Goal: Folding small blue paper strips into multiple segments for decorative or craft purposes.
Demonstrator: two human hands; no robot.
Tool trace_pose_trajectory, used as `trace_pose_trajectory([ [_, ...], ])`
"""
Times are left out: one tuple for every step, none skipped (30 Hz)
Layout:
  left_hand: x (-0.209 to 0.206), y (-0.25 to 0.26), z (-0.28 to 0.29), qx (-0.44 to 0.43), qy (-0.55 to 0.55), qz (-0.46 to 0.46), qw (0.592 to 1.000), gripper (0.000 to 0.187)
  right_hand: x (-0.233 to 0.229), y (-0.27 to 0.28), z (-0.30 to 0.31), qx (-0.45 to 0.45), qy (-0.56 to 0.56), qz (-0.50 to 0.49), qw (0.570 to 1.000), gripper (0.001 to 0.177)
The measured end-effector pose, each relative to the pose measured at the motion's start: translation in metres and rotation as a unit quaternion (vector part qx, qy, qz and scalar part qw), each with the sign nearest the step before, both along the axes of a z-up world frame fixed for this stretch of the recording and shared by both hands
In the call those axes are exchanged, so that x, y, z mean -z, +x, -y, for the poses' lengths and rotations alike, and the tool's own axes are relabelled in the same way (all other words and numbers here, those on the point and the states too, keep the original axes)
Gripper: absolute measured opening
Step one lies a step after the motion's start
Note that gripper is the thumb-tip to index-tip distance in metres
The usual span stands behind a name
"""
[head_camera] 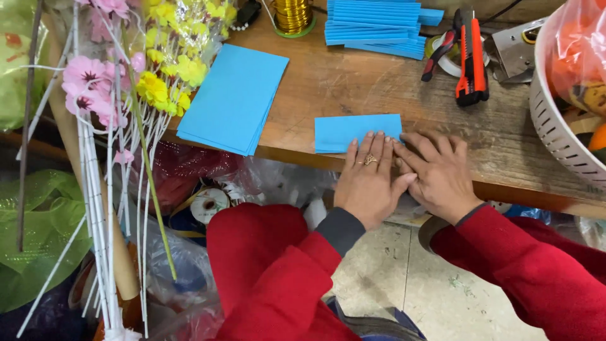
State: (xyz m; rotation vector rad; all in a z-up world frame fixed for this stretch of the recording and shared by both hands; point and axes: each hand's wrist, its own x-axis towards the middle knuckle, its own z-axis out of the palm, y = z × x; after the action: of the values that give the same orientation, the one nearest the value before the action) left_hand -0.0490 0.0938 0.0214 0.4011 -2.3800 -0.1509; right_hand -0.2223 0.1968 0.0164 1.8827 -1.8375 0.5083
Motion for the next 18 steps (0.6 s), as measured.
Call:
trace_pose_trajectory([
  [0.0,-0.001,-0.013,-0.021,0.089,0.062,0.994,0.077,0.002,-0.001,-0.001,0.004,-0.003,0.008,1.0,0.038],
  [0.0,0.007,-0.006,-0.021,0.092,0.061,0.994,0.077,0.0,-0.002,-0.002,0.003,-0.001,0.007,1.0,0.038],
  [0.0,0.016,0.001,-0.012,0.1,0.103,0.99,0.077,-0.002,-0.001,-0.001,0.006,0.001,0.001,1.0,0.037],
  [-0.001,0.026,0.007,-0.002,0.107,0.145,0.984,0.079,-0.004,0.0,-0.001,0.008,0.003,-0.005,1.0,0.035],
  [-0.001,0.041,0.017,-0.004,0.104,0.147,0.984,0.079,-0.006,0.003,0.0,0.007,-0.001,-0.003,1.0,0.035],
  [-0.002,0.055,0.027,-0.015,0.08,0.15,0.985,0.073,-0.009,0.005,0.0,0.01,0.006,-0.002,1.0,0.036],
  [-0.003,0.066,0.036,-0.021,0.056,0.151,0.987,0.068,-0.012,0.005,-0.004,0.016,0.015,-0.003,1.0,0.036],
  [0.003,0.074,0.041,-0.019,0.054,0.152,0.987,0.068,-0.009,0.005,-0.002,0.019,0.013,-0.003,1.0,0.036],
  [0.008,0.079,0.045,-0.046,0.044,0.141,0.988,0.065,-0.008,0.003,-0.001,0.015,-0.005,-0.004,1.0,0.034],
  [0.012,0.085,0.049,-0.072,0.034,0.13,0.988,0.063,-0.008,0.003,-0.001,0.01,-0.022,-0.006,1.0,0.031],
  [0.017,0.086,0.048,-0.072,0.026,0.127,0.989,0.063,-0.008,0.006,-0.001,0.012,-0.03,-0.009,0.999,0.031],
  [0.021,0.087,0.047,-0.088,0.039,0.116,0.989,0.062,-0.01,0.009,-0.001,0.002,-0.033,0.013,0.999,0.033],
  [0.024,0.083,0.046,-0.101,0.051,0.103,0.988,0.061,-0.013,0.009,-0.002,-0.005,-0.035,0.032,0.999,0.036],
  [0.019,0.079,0.037,-0.099,0.043,0.098,0.989,0.061,-0.009,0.008,-0.003,-0.002,-0.044,0.027,0.999,0.036],
  [0.014,0.076,0.028,-0.149,0.112,0.023,0.982,0.063,-0.005,0.008,-0.003,0.017,-0.027,0.037,0.999,0.035],
  [0.01,0.073,0.02,-0.195,0.182,-0.053,0.962,0.064,0.0,0.008,-0.003,0.037,-0.01,0.047,0.998,0.035],
  [0.025,0.066,0.013,-0.191,0.176,-0.059,0.964,0.064,-0.001,0.009,-0.003,0.039,-0.018,0.042,0.998,0.035],
  [0.041,0.058,0.007,-0.233,0.265,-0.125,0.927,0.072,-0.002,0.01,-0.002,0.036,-0.011,0.084,0.996,0.036],
])
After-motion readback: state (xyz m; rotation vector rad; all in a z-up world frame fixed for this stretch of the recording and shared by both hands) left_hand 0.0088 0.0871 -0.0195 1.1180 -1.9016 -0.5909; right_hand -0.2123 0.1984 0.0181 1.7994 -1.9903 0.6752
